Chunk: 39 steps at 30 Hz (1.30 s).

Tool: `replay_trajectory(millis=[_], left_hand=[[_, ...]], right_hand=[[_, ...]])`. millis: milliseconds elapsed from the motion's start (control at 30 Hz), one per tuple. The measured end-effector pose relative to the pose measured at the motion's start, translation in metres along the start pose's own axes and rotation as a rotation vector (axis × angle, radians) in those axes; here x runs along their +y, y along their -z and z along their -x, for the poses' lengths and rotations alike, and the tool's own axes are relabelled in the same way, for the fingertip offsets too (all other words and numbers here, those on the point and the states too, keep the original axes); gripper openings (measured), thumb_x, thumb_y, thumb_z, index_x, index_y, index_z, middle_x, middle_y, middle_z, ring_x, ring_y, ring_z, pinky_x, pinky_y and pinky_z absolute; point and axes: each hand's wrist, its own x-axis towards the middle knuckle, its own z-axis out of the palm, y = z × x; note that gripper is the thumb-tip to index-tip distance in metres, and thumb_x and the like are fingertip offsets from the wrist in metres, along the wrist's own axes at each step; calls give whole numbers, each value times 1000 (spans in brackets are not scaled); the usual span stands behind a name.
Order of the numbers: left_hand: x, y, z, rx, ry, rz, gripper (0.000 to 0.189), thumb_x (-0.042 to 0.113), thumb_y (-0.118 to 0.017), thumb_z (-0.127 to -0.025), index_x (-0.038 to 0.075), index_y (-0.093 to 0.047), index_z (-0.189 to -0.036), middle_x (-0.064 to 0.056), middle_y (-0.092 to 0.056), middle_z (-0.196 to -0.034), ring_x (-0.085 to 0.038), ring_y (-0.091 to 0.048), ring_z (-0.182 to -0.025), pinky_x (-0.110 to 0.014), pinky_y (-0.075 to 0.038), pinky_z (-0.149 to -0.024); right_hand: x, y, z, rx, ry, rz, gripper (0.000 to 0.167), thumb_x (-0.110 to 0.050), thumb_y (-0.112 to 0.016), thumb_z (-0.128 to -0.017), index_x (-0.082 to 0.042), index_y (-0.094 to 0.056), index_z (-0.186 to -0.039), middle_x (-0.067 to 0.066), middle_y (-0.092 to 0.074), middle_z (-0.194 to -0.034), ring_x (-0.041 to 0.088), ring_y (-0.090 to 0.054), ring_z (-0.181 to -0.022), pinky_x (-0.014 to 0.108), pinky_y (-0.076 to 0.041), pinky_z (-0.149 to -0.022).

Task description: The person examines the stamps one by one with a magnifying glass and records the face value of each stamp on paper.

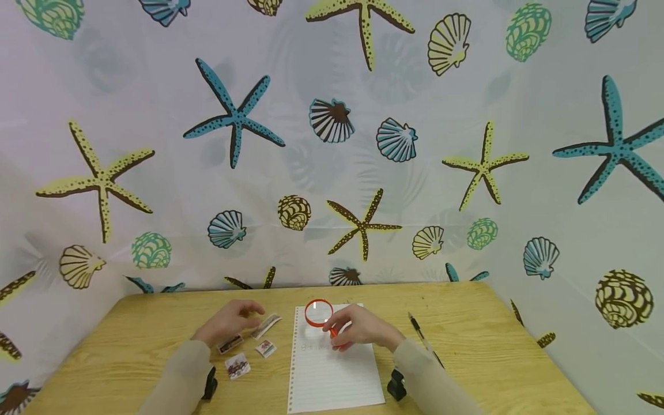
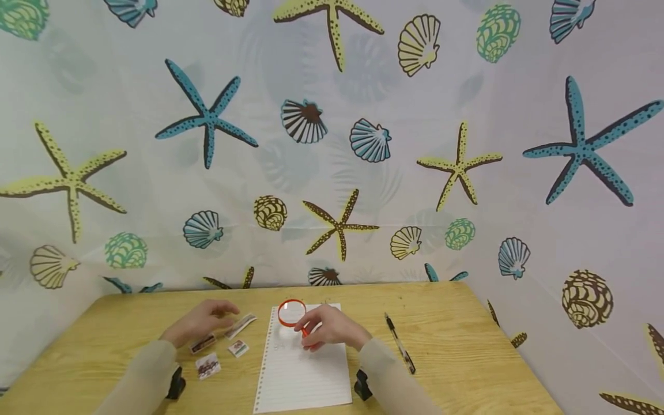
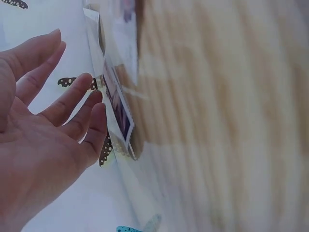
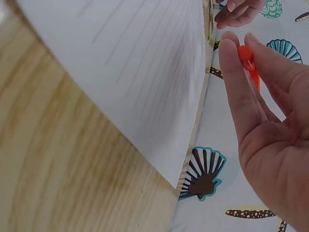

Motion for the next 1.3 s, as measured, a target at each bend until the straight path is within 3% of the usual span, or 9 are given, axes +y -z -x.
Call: replay_trajectory(millis=[233,433,733,1100,1300], left_hand=[[12,-3,2,38,-28,-22,28,11,-62,-95,2,-63,-121,-16,-61,-127,-33,-56,-114,-53,-45,-96],[25,-8,1,45,-13,60,34,9,-66,-91,2,-61,-124,-19,-59,-129,-35,-56,-116,-50,-49,-94],[36,-18,-7,-97,-77,220,43,7,-69,-89,-3,-56,-130,-24,-54,-134,-40,-53,-120,-49,-46,-100],[54,-38,-11,-166,-91,207,47,7,-70,-89,-1,-54,-132,-21,-56,-134,-39,-52,-124,-51,-44,-102],[60,-49,-17,-237,-118,178,50,4,-74,-85,3,-56,-132,-18,-58,-133,-39,-52,-125,-55,-42,-104]], right_hand=[[5,10,10,50,-16,-38,29,-1,-72,-85,1,-69,-114,10,-67,-89,18,-70,-74,33,-59,-68],[10,21,19,72,-23,-54,31,0,-72,-85,3,-68,-115,10,-67,-89,17,-70,-73,33,-60,-68],[22,32,29,96,-30,-26,34,-5,-74,-85,3,-67,-117,6,-68,-88,13,-64,-69,32,-59,-66],[32,41,43,132,-91,2,30,-4,-75,-83,3,-69,-112,7,-69,-86,14,-65,-69,32,-59,-67],[37,44,50,155,-107,17,29,-1,-76,-82,5,-68,-109,6,-67,-84,11,-62,-68,30,-59,-65]])
